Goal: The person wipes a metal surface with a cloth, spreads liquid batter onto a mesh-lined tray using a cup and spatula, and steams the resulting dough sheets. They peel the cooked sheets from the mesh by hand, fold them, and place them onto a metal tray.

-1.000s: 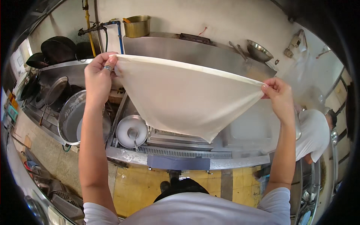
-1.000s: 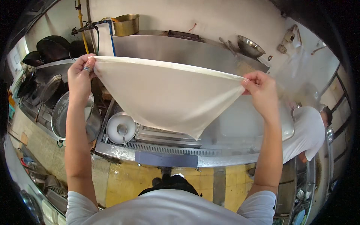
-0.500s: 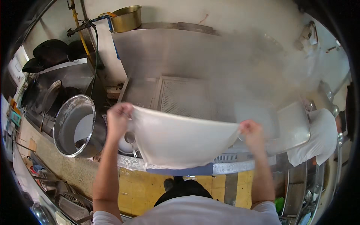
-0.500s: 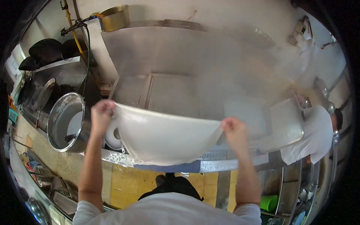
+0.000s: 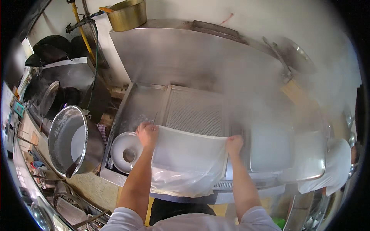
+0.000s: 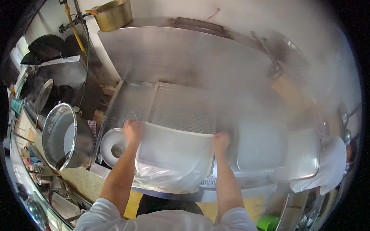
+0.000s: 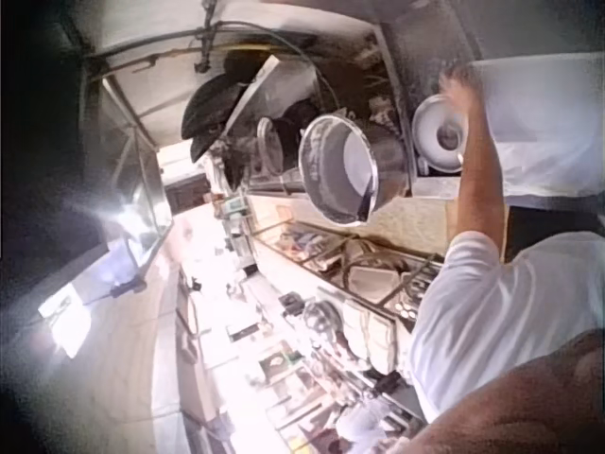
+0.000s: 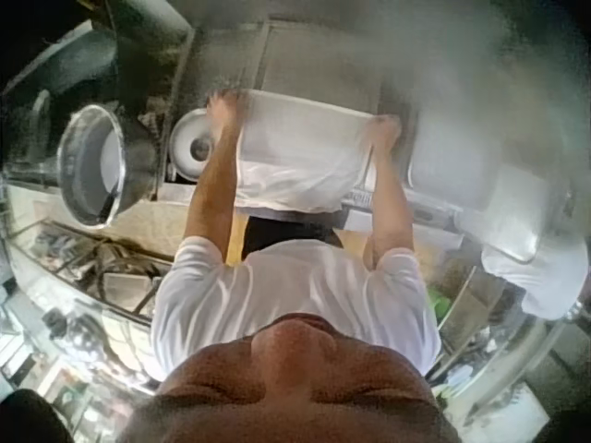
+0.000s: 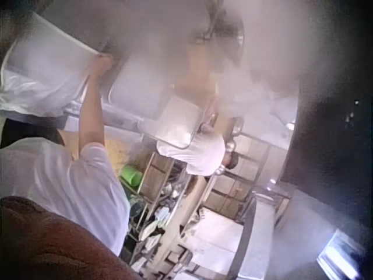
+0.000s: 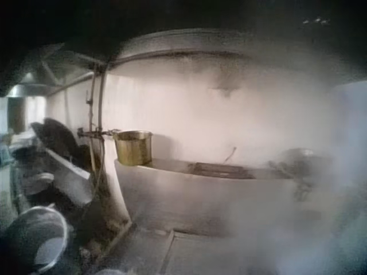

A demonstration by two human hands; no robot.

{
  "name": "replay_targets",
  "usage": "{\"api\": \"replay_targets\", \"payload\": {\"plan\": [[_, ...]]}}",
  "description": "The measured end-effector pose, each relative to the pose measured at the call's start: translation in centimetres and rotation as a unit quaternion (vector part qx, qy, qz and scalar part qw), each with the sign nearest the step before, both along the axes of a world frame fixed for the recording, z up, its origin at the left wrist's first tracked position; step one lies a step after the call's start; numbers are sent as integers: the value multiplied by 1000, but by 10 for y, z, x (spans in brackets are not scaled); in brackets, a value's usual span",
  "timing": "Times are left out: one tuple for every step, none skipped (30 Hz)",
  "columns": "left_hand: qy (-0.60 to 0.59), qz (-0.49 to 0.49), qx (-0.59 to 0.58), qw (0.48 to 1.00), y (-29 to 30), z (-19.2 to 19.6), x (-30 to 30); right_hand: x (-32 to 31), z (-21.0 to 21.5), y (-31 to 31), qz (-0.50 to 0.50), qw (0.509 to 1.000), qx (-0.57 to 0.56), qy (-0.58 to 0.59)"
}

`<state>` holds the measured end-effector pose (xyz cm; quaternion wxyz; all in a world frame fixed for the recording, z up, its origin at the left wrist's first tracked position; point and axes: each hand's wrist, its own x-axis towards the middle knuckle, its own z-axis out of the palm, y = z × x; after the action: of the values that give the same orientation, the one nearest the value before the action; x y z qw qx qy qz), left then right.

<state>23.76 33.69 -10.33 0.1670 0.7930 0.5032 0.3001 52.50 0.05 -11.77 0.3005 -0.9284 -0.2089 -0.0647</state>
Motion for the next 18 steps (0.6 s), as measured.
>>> {"api": "replay_targets", "payload": {"plan": [[-6, -3, 24, 1000, 9, -2, 10, 11, 2, 10, -18, 999, -27, -28], [-12, -6, 48, 999, 18, -5, 18, 22, 4, 20, -35, 996, -54, -56], [-12, -5, 45, 999, 27, -7, 30, 37, 3, 27, -34, 996, -58, -56], [-6, -13, 56, 998, 36, -8, 42, 53, 2, 31, -28, 998, -57, -23], [0, -21, 67, 998, 45, -9, 53, 68, -1, 36, -21, 998, -56, 10], [1, -24, 62, 998, 52, -7, 66, 82, -4, 38, -24, 998, -61, 12], [-5, -35, 78, 996, 58, -3, 80, 98, -7, 39, -46, 997, -62, 10], [-11, -46, 93, 995, 62, 1, 93, 110, -11, 41, -67, 996, -63, 8], [-6, -40, 91, 995, 71, -1, 97, 116, -9, 56, -60, 996, -65, 12], [-8, -37, 97, 995, 82, -2, 99, 120, -2, 73, -60, 993, -86, 52], [-11, -34, 104, 994, 93, -3, 99, 121, 2, 90, -59, 988, -107, 92], [-16, -43, 99, 994, 95, -1, 113, 137, -5, 83, -69, 987, -111, 89], [-32, -66, 101, 992, 93, 2, 135, 163, -18, 59, -37, 986, -160, 40], [-38, -70, 108, 991, 98, 1, 140, 170, -23, 61, -11, 983, -184, 20], [-39, -73, 105, 991, 102, -1, 146, 175, -24, 62, 13, 978, -208, -2], [-29, -59, 112, 991, 113, -5, 137, 165, -14, 87, -2, 985, -170, 19], [-25, -52, 118, 991, 118, -6, 134, 157, -2, 102, -25, 990, -133, 36], [-27, -54, 116, 991, 120, -6, 138, 158, 4, 106, -28, 990, -134, 35]]}}
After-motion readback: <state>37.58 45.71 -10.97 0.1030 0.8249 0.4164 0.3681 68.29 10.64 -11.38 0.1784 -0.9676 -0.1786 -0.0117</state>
